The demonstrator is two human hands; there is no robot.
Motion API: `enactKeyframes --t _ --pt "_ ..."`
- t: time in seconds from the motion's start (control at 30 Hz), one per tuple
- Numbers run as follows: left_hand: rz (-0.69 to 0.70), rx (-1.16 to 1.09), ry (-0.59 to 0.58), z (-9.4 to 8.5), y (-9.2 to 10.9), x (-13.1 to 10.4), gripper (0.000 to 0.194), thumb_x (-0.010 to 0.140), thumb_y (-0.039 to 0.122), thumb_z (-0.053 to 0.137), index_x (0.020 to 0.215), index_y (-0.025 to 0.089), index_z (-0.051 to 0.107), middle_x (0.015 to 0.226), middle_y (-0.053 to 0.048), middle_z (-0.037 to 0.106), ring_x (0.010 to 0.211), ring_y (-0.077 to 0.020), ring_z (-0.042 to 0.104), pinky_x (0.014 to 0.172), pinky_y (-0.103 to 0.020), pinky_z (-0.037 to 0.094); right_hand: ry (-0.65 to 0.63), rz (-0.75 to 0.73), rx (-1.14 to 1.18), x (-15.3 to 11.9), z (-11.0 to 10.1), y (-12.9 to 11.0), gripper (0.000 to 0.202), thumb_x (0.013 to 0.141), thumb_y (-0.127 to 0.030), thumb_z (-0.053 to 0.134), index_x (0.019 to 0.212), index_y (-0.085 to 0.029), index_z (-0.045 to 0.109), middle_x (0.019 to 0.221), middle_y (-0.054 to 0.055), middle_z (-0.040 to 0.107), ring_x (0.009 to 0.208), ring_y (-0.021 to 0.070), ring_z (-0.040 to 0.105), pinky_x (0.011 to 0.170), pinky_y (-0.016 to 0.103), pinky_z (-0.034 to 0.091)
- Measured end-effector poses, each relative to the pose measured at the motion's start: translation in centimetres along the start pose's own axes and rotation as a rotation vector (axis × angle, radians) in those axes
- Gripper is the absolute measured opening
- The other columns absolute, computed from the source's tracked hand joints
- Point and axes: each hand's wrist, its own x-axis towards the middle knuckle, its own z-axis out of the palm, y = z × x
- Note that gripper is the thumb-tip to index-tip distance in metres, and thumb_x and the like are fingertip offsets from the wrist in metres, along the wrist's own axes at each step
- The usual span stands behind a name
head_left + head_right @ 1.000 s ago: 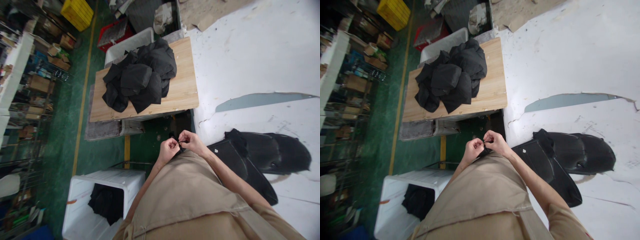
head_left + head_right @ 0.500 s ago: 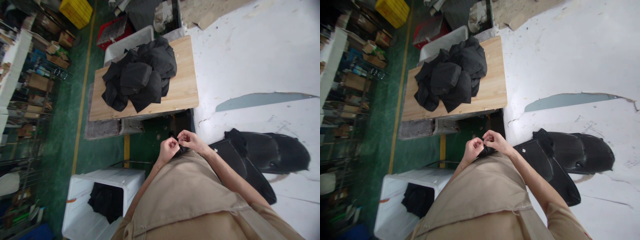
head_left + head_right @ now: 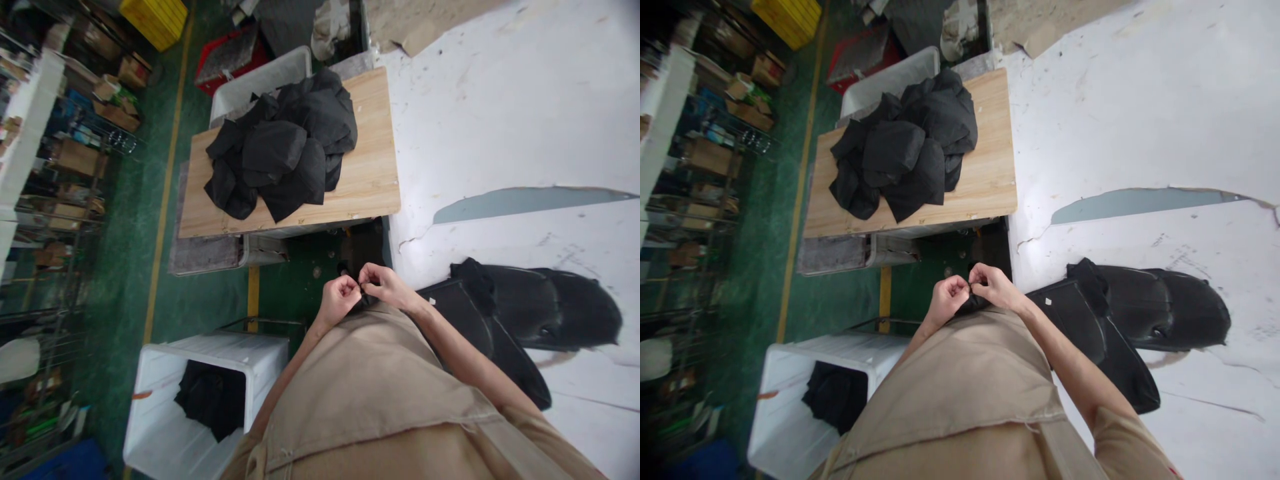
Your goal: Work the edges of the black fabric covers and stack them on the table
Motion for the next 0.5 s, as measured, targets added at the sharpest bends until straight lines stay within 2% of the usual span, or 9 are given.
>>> enactKeyframes --t 0.13,0.23,0.3,0.5 --pt "0.004 -0.029 -0.020 -0.3 -0.2 -0.1 0.014 0.076 0.025 0.060 0.066 0.015 0.059 0.052 0.005 0.044 0.048 -0.0073 0.036 0.048 -0.021 0.027 -0.201 0.029 0.071 -0.5 -1.7 -0.5 0.019 0.088 -0.034 0.057 0.095 -0.016 0.061 0.079 0.001 0.059 0.071 0.0131 0.053 0.062 0.024 0.042" --pt "0.003 -0.040 -0.030 -0.3 -0.2 0.0 0.014 0.075 0.025 0.059 0.066 0.015 0.059 0.052 0.005 0.044 0.048 -0.0072 0.035 0.047 -0.021 0.026 -0.299 -0.013 0.052 -0.5 -2.4 -0.4 0.028 0.081 -0.038 0.069 0.096 -0.015 0.062 0.091 0.004 0.062 0.083 0.0162 0.057 0.074 0.028 0.046" --pt "-0.001 -0.044 -0.035 -0.2 -0.1 0.0 0.014 0.075 0.025 0.060 0.066 0.015 0.059 0.051 0.005 0.043 0.047 -0.0070 0.035 0.047 -0.021 0.026 -0.285 -0.032 0.007 -0.4 -2.4 -0.3 0.027 0.078 -0.036 0.073 0.092 -0.016 0.063 0.090 0.003 0.062 0.084 0.0167 0.057 0.076 0.029 0.047" --pt "0.006 -0.065 -0.049 -0.3 0.0 0.1 0.017 0.078 0.028 0.059 0.067 0.015 0.058 0.054 0.004 0.045 0.050 -0.0074 0.036 0.048 -0.021 0.027 -0.198 -0.007 0.008 -0.3 -1.6 -0.2 0.021 0.081 -0.036 0.068 0.080 -0.017 0.060 0.077 0.000 0.058 0.071 0.0144 0.052 0.065 0.026 0.042"
